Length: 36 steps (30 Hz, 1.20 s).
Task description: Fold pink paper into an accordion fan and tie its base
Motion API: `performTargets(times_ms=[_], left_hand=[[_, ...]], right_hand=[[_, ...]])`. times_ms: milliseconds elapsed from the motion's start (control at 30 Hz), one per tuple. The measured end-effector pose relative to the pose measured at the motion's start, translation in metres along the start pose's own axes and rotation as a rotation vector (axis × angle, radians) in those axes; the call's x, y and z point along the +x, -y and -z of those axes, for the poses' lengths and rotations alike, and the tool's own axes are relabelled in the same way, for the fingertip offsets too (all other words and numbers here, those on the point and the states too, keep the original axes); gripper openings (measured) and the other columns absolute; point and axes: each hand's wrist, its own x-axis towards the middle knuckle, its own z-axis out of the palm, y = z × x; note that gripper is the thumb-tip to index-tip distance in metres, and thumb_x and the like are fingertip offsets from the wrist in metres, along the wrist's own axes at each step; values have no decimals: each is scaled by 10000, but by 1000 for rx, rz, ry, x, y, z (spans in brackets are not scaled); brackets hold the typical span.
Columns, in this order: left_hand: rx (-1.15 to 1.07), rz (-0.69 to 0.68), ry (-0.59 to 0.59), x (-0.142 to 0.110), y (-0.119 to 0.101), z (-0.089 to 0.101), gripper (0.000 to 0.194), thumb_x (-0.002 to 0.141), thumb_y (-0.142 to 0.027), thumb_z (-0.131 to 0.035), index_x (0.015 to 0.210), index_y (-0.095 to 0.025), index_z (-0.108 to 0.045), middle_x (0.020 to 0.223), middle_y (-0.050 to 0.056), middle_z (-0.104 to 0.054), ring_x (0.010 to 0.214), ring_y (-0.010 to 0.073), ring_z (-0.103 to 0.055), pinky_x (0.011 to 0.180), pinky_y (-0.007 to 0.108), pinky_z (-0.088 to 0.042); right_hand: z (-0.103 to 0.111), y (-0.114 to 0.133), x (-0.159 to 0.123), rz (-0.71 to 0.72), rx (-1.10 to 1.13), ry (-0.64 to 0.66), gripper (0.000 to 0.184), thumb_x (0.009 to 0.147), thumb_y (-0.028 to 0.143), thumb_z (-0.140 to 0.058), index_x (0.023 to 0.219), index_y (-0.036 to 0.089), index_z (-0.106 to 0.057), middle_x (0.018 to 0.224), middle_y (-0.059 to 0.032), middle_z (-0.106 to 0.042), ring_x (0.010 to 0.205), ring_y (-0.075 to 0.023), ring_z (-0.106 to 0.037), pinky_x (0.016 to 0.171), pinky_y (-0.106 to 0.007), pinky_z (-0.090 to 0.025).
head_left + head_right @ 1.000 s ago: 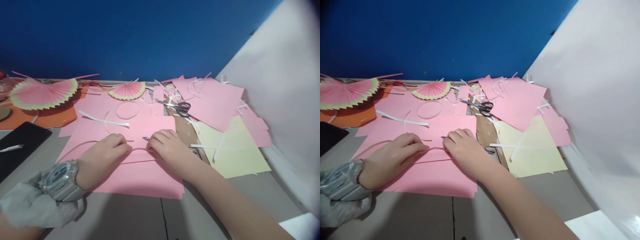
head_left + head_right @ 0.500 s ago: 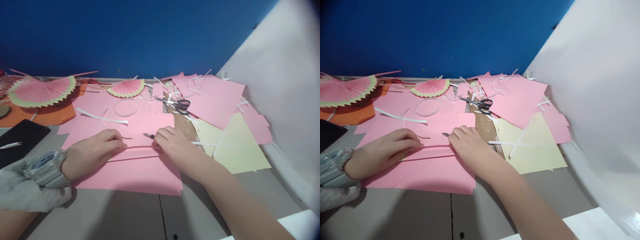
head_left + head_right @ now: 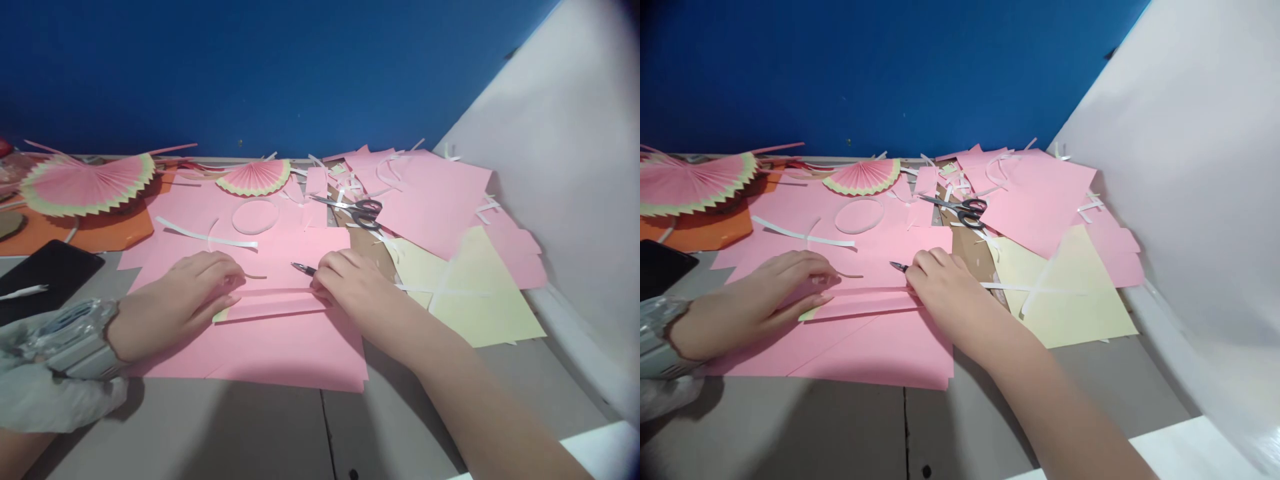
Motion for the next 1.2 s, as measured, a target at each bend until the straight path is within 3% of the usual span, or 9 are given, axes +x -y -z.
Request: performTargets(times_ms=[100,267,467,833,1033,1200], left_hand=[[55,10,13,1,2,2,254,861,-412,-509,999,-202,-545,998,53,-586,954,241,-516,845,388,-374],[28,-9,52,2,5,5,213,897,-377,-451,815,-207,-549,805,14,-583,799,201,-521,779,357,-368],[-36,-25,86,3,3,9,254,924,-331,-398,767,-209,-555,821,13,-575,823,191,-508,791,342,-368],[3,11,115,-1,6,17,220,926,-322,-424,809,-211,-575,829,-11,-599,833,171,-512,838,326,-372],[105,-7,114,-4,8,26,190,924,-275,-447,889,-199,-617,885,-9,-600,852,160,-509,826,304,-389],[117,-20,143,-6,9,26,221,933,-254,-420,845,-198,-615,855,12,-586,822,165,-502,755,293,-412]], right_hand=[[-3,-4,0,20,5,-31,159,859,48,-491,900,183,-565,988,-73,-543,926,-221,-464,764,-333,-375],[-10,-9,1,40,-4,-80,113,884,107,-506,904,190,-580,978,-68,-558,931,-218,-474,784,-338,-366],[-9,-12,3,-10,-2,-119,102,903,196,-520,853,184,-609,890,-38,-592,858,-200,-518,752,-339,-342],[0,-17,3,-72,91,-96,141,900,243,-531,815,182,-627,876,-55,-570,866,-212,-506,767,-351,-357],[2,-17,2,-57,143,-75,164,922,174,-464,838,184,-605,896,-51,-548,854,-194,-487,735,-321,-356],[2,-17,1,-16,131,-56,137,901,120,-481,834,183,-583,884,-45,-538,826,-183,-474,692,-298,-344]])
